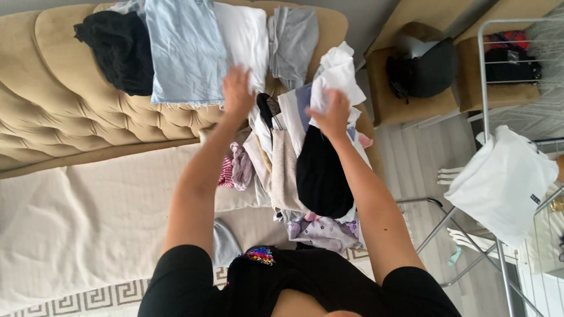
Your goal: The recorder folds several items of clothing, including denim shorts, a white t-shirt, and a patterned skirt, on a beige tufted couch.
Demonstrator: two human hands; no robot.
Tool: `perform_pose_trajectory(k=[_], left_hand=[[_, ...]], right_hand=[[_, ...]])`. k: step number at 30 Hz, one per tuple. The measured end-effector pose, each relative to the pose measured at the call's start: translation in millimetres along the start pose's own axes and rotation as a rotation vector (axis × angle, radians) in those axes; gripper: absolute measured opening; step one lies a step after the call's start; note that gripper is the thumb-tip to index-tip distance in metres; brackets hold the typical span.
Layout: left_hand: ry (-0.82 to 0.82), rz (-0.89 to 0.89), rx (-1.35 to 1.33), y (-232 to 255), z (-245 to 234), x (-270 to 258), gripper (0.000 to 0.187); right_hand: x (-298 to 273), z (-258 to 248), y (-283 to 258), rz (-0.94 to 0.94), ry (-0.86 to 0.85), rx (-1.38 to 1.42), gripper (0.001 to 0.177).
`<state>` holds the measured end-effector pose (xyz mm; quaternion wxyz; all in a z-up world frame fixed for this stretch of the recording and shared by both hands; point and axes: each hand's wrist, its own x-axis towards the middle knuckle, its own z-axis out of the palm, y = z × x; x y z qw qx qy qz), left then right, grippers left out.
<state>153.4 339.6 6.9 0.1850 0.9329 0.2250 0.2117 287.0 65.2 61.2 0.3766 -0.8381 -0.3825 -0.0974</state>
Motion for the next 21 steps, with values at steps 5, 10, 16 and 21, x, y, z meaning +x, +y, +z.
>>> perform_pose_trajectory(k=[5,10,16,21], left_hand=[[0.021,0.146,-0.26,79.8,29.1,-34.5,0.047],[-0.061,0.142,-0.474,137.0,13.0,-57.4,0.048],[0.041,0.132,-0.662,220.5,-58.0,-71.4,0.077],[0.142,0.106,-0.73,228.7,-47.7,-100.7,0.047]], right_hand=[[-39.9,11.3,41.3,0.021,-0.07,-0.004,0.042],[-13.9,-16.3,54.6,0.238,0.09,0.322,0.024],[7.0,-123.8,3.6,0.152,0.156,1.347,0.017],[-13.2,-188.8,-38.3,0.382,0.144,1.566,0.045]])
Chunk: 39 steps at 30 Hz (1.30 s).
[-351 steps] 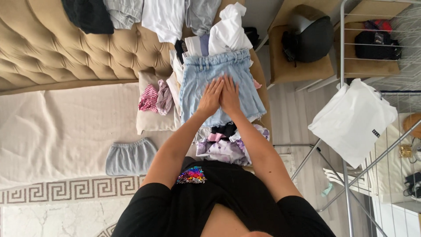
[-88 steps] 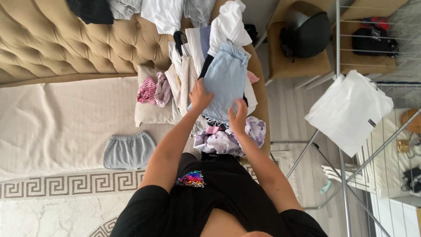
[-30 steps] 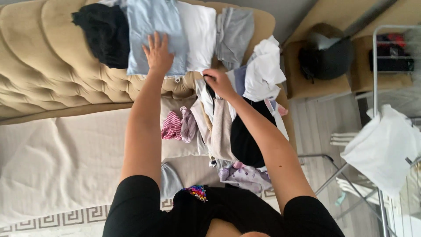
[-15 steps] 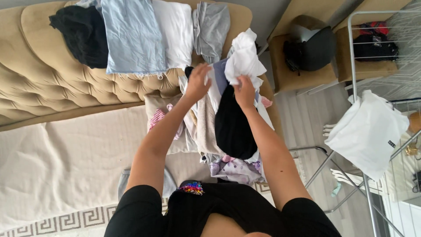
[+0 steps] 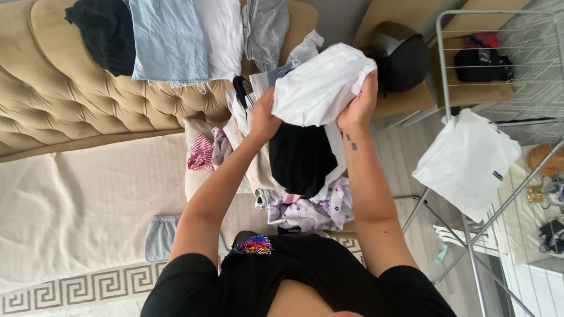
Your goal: The recorder folds several items of clothing, including denim shorts, a white t-shirt, and a patterned skirt, on a beige tufted couch.
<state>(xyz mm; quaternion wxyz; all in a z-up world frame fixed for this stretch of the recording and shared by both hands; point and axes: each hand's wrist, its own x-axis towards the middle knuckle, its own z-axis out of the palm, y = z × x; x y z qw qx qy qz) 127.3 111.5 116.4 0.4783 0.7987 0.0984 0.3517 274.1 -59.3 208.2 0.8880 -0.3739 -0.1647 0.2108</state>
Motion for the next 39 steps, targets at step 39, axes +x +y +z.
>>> perform_pose_trajectory(k=[39], left_hand=[[0.338,-0.507,-0.812,100.7,-4.2,-122.7,0.02]], right_hand=[[-167.4,-89.6,65.2,0.131,-0.073,-0.182,0.033]])
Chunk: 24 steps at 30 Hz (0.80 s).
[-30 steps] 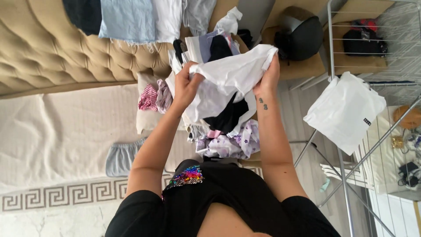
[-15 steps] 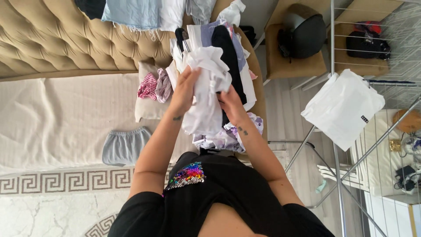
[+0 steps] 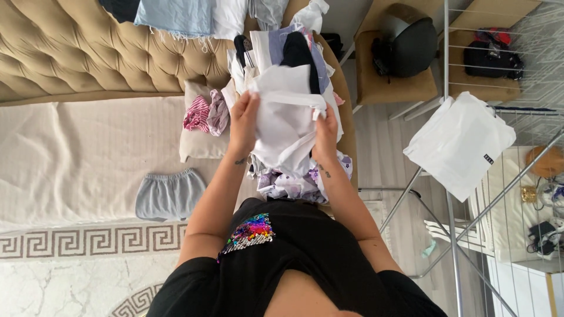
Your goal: The recorder folds several items of clothing, including denim shorts, a white t-shirt, and a patterned skirt, on a beige tufted couch.
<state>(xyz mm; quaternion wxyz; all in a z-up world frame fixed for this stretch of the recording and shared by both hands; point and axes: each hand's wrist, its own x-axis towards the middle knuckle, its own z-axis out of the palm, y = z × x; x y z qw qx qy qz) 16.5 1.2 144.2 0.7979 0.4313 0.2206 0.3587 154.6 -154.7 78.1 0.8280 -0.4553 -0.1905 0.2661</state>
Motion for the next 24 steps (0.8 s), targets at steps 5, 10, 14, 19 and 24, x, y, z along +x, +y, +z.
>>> perform_pose_trajectory(k=[5,10,14,19,24], left_hand=[[0.075,0.258,0.371,-6.7,-32.9,6.4,0.019],[0.26,0.296,0.819,4.8,-25.7,-5.2,0.046],[0.054,0.72,1.157,-13.6,-8.4,-31.9,0.049],[-0.465,0.261,0.84,-177.6,-105.6,4.5,0.033],[-0.468,0.146,0.767,-162.9,-87.7,19.7,0.035]], right_hand=[[-0.1,28.9,-51.9,0.024,0.075,-0.076,0.03],[4.1,39.7,-67.4,-0.233,0.068,-0.449,0.031],[-0.7,43.8,-49.8,-0.15,-0.068,-0.48,0.031],[-28.0,85.1,-61.1,-0.216,-0.5,-0.772,0.033],[-49.3,91.1,-65.7,0.227,-0.962,-0.654,0.033]])
